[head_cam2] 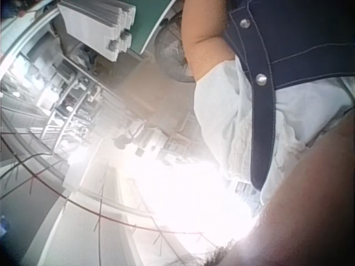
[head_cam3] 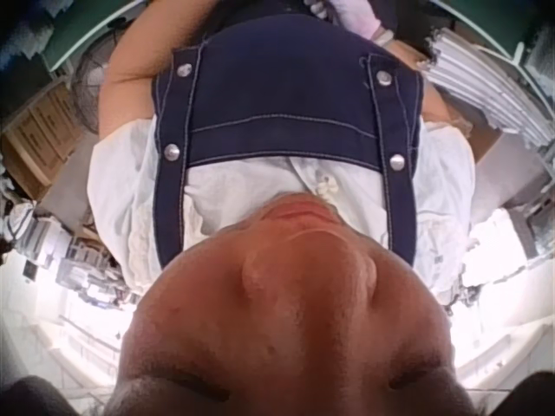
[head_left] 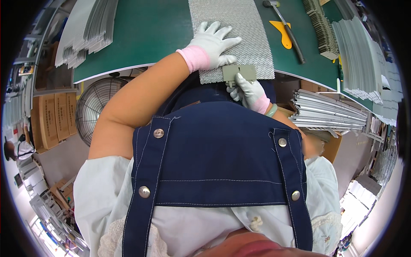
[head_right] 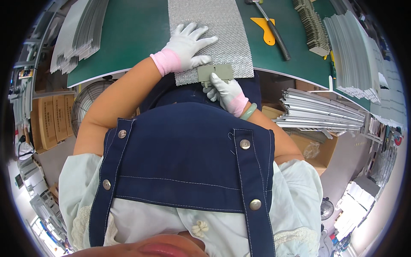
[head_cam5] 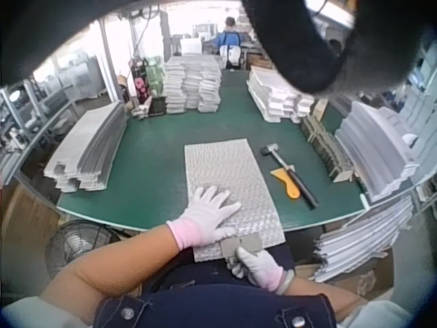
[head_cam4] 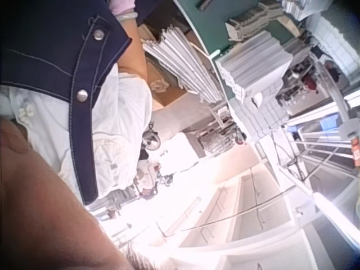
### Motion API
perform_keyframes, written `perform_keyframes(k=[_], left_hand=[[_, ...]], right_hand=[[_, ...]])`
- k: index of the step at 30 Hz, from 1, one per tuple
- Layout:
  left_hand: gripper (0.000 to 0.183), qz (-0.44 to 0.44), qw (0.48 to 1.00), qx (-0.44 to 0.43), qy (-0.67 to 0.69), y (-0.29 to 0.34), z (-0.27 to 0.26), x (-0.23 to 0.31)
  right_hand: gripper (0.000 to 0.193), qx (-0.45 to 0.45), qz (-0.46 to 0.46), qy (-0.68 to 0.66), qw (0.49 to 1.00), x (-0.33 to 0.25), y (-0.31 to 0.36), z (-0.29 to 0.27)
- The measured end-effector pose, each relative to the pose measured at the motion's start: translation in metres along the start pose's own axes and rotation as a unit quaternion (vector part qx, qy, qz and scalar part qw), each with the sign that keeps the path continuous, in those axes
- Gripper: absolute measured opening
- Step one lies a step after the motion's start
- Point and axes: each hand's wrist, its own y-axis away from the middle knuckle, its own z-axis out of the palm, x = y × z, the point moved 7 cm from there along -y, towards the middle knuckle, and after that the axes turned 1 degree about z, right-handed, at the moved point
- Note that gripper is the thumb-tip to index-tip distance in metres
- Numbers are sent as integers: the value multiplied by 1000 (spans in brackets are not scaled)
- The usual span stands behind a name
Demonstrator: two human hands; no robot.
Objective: The person assembles air filters by placing a mesh sheet on a table, positioning a plastic frame over it, and securing the assembly with a handheld stapling tool. The process is repeated for multiple units, with the person handling mesh, frames, and the stapler to create finished filter products.
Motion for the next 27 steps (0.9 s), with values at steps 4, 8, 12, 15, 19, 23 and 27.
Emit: perform_keyframes(k=[4, 8, 12, 15, 19, 23, 27], left_hand=[[66, -3, 1000, 0, 6, -3, -1, 0], [70, -45, 996, -73, 35, -22, -20, 10], [77, -120, 992, -33, 23, -35, -18, 21], [81, -125, 992, -8, 23, -33, -15, 19], [81, -138, 990, -31, -1, -36, -14, 23], [72, -40, 996, -25, 77, -34, -13, 10], [62, 50, 996, 72, -7, -16, -11, 1]], right_hand=[[35, 4, 11, -7, 1000, 1, -3, -2], [35, 9, 51, -49, 997, 2, 1, 1], [36, -5, 58, -36, 998, 3, 0, 0], [36, 10, 44, -1, 999, -1, -2, -1], [36, 21, 39, 22, 999, -2, -3, -4], [35, 27, 49, 8, 998, 4, -4, -12], [33, 17, 19, -23, 999, -10, -4, 2]])
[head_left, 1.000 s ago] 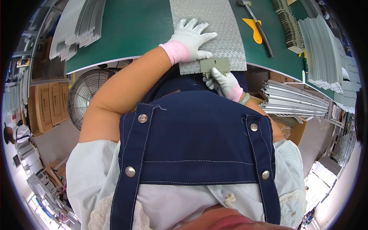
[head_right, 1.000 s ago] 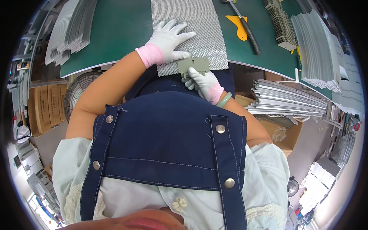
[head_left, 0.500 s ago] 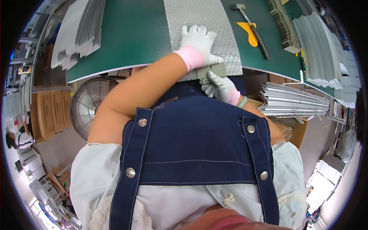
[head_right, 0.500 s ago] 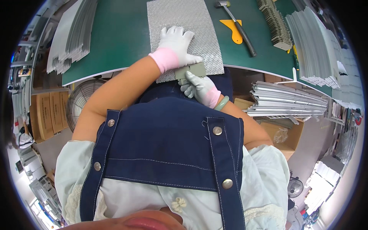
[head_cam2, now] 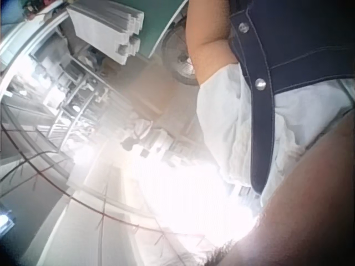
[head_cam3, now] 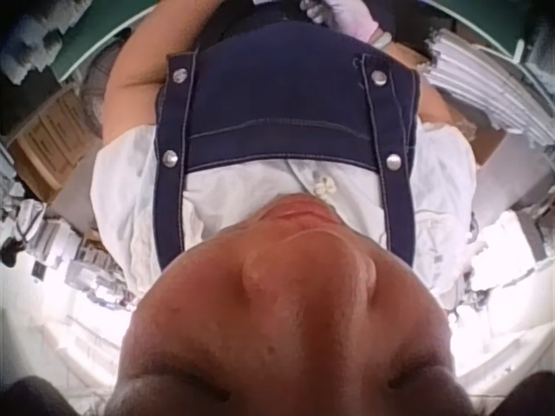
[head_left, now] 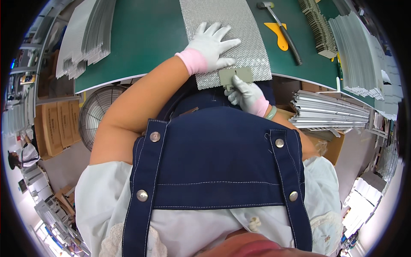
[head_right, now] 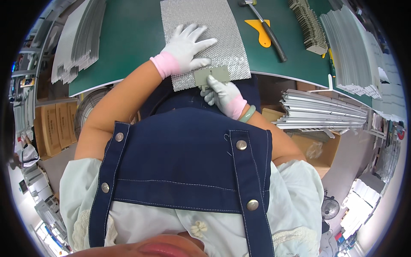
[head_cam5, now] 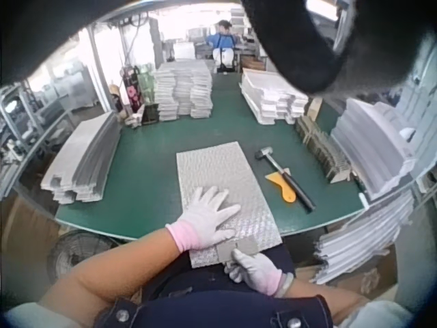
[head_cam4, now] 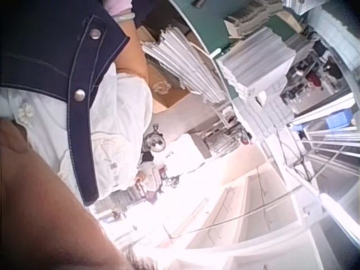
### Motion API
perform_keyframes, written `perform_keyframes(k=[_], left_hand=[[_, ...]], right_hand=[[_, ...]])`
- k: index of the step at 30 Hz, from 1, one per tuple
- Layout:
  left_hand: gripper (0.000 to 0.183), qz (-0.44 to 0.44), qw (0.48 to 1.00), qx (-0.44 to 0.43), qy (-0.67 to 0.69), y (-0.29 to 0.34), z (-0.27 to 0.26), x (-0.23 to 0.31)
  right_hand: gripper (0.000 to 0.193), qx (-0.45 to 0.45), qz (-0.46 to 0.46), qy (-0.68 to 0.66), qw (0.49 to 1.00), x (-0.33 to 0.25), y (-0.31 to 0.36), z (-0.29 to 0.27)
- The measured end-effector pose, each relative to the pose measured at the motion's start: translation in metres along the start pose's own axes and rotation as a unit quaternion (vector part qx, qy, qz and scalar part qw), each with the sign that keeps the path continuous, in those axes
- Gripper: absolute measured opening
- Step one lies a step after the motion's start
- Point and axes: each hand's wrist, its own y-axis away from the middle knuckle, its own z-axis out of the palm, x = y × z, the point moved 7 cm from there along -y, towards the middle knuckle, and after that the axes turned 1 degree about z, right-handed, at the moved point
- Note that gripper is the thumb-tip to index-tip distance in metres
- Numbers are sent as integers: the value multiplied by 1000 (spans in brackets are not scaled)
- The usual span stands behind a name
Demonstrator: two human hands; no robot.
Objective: The person assembles air filters by placing a mesh sheet on a table, positioning a plastic frame over it, and securing the assembly with a handheld stapling tool. The process is repeated for multiple units, with the person handling mesh, frames, and the stapler to create finished filter products.
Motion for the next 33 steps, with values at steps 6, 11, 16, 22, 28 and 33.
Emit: perform_keyframes(k=[6, 11, 16, 22, 28, 33], left_hand=[[63, 10, 998, -54, -20, 7, 13, 11], [63, -1, 996, -80, -26, 9, 11, 19], [63, -1, 995, -91, -34, 8, 12, 21], [61, 23, 999, -32, -22, 2, 12, 7], [71, -48, 997, 36, 50, 7, -13, -15], [75, -432, 833, 205, 278, 75, -37, -76]], right_hand=[[32, 14, 117, -164, 979, 16, 14, 5], [33, 29, 96, -72, 992, 21, 20, -7], [31, 13, -11, 42, 999, 12, 13, -14], [31, 18, -15, 15, 1000, 9, 0, -5], [43, -110, 177, 246, 947, -8, 34, -13], [45, 197, -97, 359, 907, -111, 62, -23]])
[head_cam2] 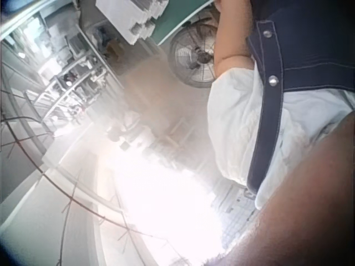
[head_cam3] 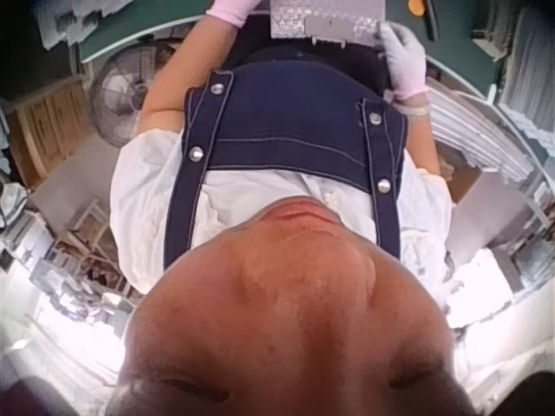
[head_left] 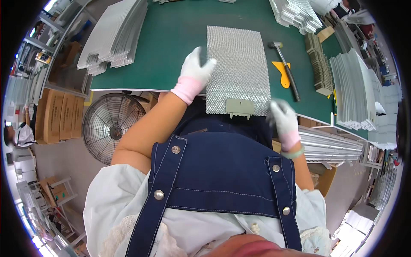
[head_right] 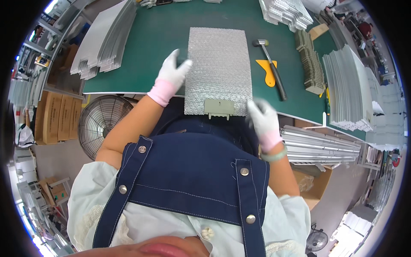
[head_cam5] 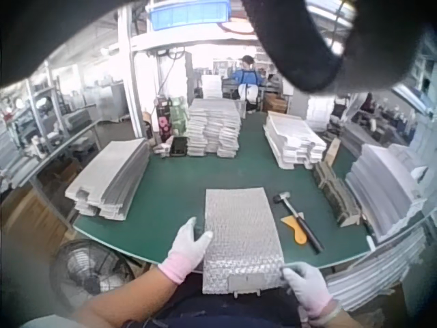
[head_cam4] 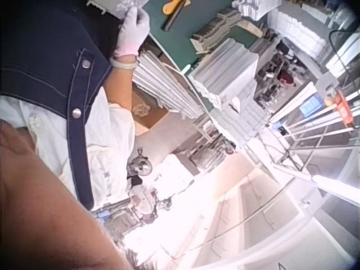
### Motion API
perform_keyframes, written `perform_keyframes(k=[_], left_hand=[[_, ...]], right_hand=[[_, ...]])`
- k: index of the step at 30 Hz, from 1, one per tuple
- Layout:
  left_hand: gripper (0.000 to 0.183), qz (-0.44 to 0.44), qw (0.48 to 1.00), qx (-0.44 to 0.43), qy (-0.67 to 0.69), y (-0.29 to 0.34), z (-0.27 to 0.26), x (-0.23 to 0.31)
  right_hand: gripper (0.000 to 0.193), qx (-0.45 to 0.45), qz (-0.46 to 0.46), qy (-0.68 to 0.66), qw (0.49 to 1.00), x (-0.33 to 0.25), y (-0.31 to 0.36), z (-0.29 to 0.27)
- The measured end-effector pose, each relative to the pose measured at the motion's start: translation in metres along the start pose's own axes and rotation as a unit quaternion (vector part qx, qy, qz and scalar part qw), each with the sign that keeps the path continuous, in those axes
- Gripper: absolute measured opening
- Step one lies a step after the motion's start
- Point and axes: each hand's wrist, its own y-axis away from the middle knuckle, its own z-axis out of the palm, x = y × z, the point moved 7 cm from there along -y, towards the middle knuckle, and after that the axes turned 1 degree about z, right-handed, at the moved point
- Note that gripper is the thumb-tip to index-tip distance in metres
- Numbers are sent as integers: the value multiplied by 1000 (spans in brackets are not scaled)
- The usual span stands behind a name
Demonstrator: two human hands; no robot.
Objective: The person assembles air filters by placing a mesh sheet on a table, positioning a plastic frame over it, and securing the assembly with a handheld stapling tool. The process is repeated for multiple units, with the person handling mesh, frames, and the stapler to create finished filter products.
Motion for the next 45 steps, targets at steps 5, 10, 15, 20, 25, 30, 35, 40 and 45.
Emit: perform_keyframes(k=[5, 10, 15, 20, 25, 30, 35, 40, 45], left_hand=[[74, -63, 978, -105, 171, -32, 36, 2], [70, 227, 933, -82, -265, -37, 60, 25], [63, 351, 852, -180, -344, -6, 102, 30], [64, 343, 824, -174, -416, -29, 105, 35], [66, 344, 915, -49, -202, -24, 74, 76], [63, 359, 920, -60, -146, 8, 57, 117], [68, 496, 813, -297, -70, 84, 103, 191], [99, 326, 733, -557, 216, 151, 166, 209], [77, 204, 741, -608, 199, 178, 208, 238]], right_hand=[[46, 183, -171, 380, 891, -14, -74, 2], [43, 216, -167, 355, 894, -19, -65, -9], [31, 370, -229, 297, 850, 70, 22, -104], [73, 478, 415, 57, 772, 293, 109, -200], [52, 393, 346, -206, 827, 397, 102, -154], [44, 170, 302, -29, 938, 348, 99, -178], [25, 92, 50, -551, 828, 159, 106, -141], [21, 147, 3, -584, 798, 99, 93, -132], [33, 98, -2, -470, 877, 111, 112, -136]])
